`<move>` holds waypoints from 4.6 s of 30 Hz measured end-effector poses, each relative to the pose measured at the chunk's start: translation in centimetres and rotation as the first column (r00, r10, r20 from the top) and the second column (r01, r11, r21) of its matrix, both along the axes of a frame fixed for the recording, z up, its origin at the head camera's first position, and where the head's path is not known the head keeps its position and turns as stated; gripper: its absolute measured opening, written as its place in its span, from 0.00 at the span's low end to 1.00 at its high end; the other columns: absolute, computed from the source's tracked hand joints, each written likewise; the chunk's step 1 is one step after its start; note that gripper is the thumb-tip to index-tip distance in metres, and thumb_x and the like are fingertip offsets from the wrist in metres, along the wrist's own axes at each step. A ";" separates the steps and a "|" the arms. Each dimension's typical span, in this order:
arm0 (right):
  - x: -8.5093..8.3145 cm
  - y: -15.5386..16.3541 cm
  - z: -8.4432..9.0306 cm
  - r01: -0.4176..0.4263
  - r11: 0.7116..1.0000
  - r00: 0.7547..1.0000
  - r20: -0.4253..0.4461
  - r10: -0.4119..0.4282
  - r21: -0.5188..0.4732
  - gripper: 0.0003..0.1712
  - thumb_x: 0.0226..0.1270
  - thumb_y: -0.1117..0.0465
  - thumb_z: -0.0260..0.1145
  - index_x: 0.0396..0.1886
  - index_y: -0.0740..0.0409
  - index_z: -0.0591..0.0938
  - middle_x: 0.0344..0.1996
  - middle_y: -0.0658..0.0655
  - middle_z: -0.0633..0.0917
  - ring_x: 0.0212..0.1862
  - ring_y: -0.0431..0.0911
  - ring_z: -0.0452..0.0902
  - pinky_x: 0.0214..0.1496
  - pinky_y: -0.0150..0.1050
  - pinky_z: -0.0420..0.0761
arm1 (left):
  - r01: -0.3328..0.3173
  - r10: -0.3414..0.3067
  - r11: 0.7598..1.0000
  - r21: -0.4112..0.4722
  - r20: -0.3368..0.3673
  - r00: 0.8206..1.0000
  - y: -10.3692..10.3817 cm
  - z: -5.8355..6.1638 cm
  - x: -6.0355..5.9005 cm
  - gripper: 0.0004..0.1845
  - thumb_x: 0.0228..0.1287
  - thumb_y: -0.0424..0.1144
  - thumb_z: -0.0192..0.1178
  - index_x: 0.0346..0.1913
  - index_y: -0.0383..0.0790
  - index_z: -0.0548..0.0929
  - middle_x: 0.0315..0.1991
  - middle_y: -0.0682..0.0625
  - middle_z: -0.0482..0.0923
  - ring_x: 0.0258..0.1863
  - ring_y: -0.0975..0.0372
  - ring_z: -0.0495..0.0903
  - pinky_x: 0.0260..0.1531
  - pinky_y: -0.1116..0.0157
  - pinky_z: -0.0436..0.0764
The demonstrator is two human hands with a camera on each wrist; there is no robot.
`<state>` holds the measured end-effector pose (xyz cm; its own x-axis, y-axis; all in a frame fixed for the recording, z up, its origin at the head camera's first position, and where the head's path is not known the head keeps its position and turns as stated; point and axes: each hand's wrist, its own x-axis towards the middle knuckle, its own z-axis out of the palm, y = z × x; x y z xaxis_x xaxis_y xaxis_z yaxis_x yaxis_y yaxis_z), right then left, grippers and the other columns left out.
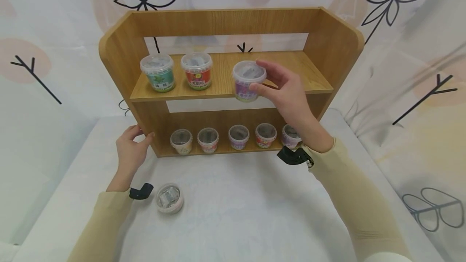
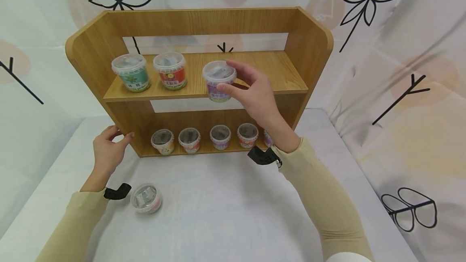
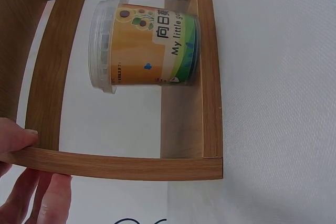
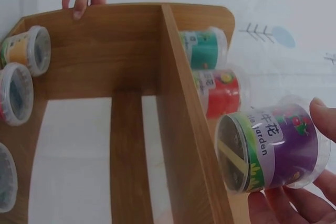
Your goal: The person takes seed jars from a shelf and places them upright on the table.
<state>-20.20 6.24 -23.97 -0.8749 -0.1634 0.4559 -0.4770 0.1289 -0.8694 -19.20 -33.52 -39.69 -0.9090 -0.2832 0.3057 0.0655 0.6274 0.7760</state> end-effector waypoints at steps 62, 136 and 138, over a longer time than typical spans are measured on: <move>6.0 -6.8 -12.2 -0.367 0.930 0.910 0.220 0.351 0.036 0.41 0.53 0.69 0.79 0.68 0.60 0.74 0.62 0.56 0.77 0.62 0.52 0.75 0.61 0.39 0.77 | 0.001 -0.001 1.000 0.010 0.003 1.000 0.1 0.1 -0.1 0.23 0.70 0.43 0.60 0.65 0.39 0.78 0.59 0.40 0.77 0.62 0.48 0.73 0.55 0.44 0.78; 7.0 -7.6 -17.1 -0.425 0.876 0.905 0.066 0.421 0.230 0.37 0.56 0.66 0.78 0.66 0.61 0.75 0.63 0.58 0.77 0.64 0.49 0.73 0.63 0.39 0.76 | 0.004 -0.004 1.000 -0.001 -0.085 0.996 -1.0 -0.4 0.2 0.21 0.68 0.42 0.63 0.60 0.36 0.82 0.57 0.40 0.79 0.61 0.48 0.73 0.59 0.41 0.73; 6.7 -7.4 -16.5 -0.411 0.879 0.910 0.047 0.412 0.240 0.36 0.56 0.67 0.77 0.65 0.62 0.76 0.62 0.58 0.78 0.64 0.49 0.74 0.63 0.39 0.76 | -0.005 0.004 1.000 -0.008 -0.090 0.996 -1.2 -0.5 0.2 0.20 0.68 0.41 0.63 0.59 0.35 0.82 0.58 0.40 0.79 0.63 0.47 0.73 0.62 0.41 0.70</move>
